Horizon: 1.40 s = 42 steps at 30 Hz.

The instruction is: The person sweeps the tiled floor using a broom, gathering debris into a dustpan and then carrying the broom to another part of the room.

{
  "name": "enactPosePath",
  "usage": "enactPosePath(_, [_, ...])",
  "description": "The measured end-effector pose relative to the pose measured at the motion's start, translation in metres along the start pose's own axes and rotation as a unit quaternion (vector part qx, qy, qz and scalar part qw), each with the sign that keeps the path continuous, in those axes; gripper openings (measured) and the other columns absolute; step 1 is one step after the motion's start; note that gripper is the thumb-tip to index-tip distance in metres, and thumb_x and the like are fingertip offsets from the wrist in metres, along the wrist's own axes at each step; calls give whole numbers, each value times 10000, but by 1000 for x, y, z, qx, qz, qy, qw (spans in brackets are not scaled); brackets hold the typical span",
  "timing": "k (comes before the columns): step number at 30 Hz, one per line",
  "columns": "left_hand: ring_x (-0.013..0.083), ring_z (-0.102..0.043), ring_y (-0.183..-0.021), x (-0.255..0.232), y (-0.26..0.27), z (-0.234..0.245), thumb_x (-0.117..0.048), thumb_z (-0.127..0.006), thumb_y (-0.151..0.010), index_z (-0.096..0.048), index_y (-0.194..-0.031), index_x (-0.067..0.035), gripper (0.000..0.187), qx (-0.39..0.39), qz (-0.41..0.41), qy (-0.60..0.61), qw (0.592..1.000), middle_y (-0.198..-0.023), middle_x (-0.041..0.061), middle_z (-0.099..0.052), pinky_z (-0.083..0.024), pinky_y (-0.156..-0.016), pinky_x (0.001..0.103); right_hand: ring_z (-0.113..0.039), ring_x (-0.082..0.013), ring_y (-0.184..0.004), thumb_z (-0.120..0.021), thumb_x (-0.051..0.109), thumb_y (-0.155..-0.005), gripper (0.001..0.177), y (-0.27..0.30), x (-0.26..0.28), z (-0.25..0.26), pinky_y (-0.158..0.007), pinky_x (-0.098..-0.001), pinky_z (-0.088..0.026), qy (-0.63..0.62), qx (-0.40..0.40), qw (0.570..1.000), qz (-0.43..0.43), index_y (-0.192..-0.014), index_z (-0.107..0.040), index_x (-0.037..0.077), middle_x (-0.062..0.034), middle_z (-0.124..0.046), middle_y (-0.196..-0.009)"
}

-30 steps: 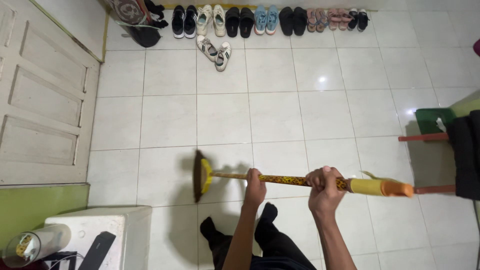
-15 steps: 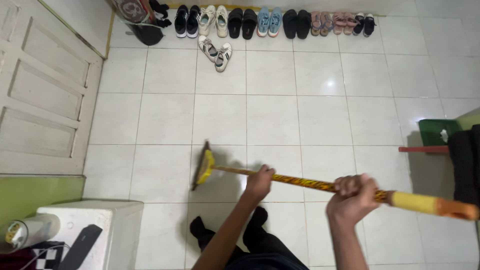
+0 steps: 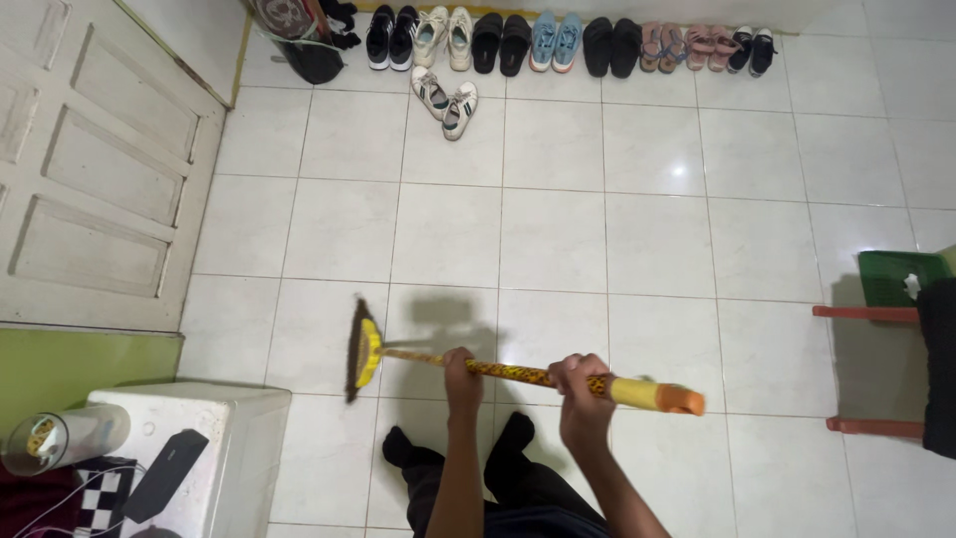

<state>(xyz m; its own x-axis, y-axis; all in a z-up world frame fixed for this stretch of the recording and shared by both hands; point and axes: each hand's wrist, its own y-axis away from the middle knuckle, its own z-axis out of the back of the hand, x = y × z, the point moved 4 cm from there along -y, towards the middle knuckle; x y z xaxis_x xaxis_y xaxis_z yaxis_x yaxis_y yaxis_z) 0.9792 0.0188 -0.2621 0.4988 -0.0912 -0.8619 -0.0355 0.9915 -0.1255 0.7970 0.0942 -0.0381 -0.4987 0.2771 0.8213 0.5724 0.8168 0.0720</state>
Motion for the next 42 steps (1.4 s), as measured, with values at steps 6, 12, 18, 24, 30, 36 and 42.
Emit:
enactPosePath(6, [396, -528, -914, -76, -8, -71, 151, -492, -775, -534, -920, -26, 233, 93, -91, 76, 988, -931, 193, -534, -482, -856, 496, -420, -127, -558, -502, 64, -1073, 383, -22, 96, -7, -667, -352, -506, 119, -38, 978, 169, -695, -456, 105, -16, -438, -614])
enactPosePath(12, [441, -596, -1024, -147, -17, -84, 89, -530, -859, -587, -1045, -30, 228, 235, -6, 21, 972, -1134, 200, -594, -504, -864, 522, -312, -124, -498, -535, 99, -1046, 394, -60, 158, 0, -543, -347, -407, 90, -96, 973, 190, -700, -361, 168, 11, -336, -580])
enactPosePath(18, [431, -617, -1015, -93, -13, -85, 57, -547, -893, -583, -1210, -42, 335, 155, -106, -7, 982, -1154, 195, -590, -508, -874, 511, -304, -119, -515, -546, 112, -1041, 429, -75, 139, 19, -557, -332, -370, 67, -56, 990, 114, -666, -345, 171, 22, -305, -567])
enactPosePath(24, [425, -599, -1012, -27, -6, -33, 88, -552, -802, -594, -1092, -52, 325, 138, 23, -102, 985, -1090, 201, -580, -515, -880, 505, -434, -154, -563, -566, 99, -992, 389, -55, 55, 12, -692, -390, -503, 70, -77, 994, 35, -637, -414, 152, 2, -399, -566])
enactPosePath(30, [421, -570, -1016, -10, 1, -8, 158, -515, -791, -548, -1002, -27, 283, 91, 74, -72, 990, -1047, 189, -564, -506, -854, 502, -384, -137, -540, -565, 87, -1008, 402, -33, 21, -2, -654, -375, -463, 27, -48, 998, -27, -645, -404, 146, 9, -382, -578])
enactPosePath(36, [418, -542, -971, -62, 2, -62, 196, -490, -694, -541, -1019, -2, 384, 83, -64, 20, 994, -1010, 216, -545, -478, -914, 497, -384, -128, -522, -536, 69, -1016, 396, -37, 84, -6, -626, -371, -489, 100, 13, 989, 108, -648, -408, 141, 3, -388, -570])
enactPosePath(42, [413, -588, -1036, -137, -14, -91, 143, -511, -837, -541, -1030, -19, 253, 207, 8, 54, 977, -1114, 211, -583, -491, -911, 488, -417, -147, -534, -499, 65, -1023, 371, -49, 151, -16, -600, -356, -469, 143, -7, 974, 173, -672, -407, 144, -14, -422, -590])
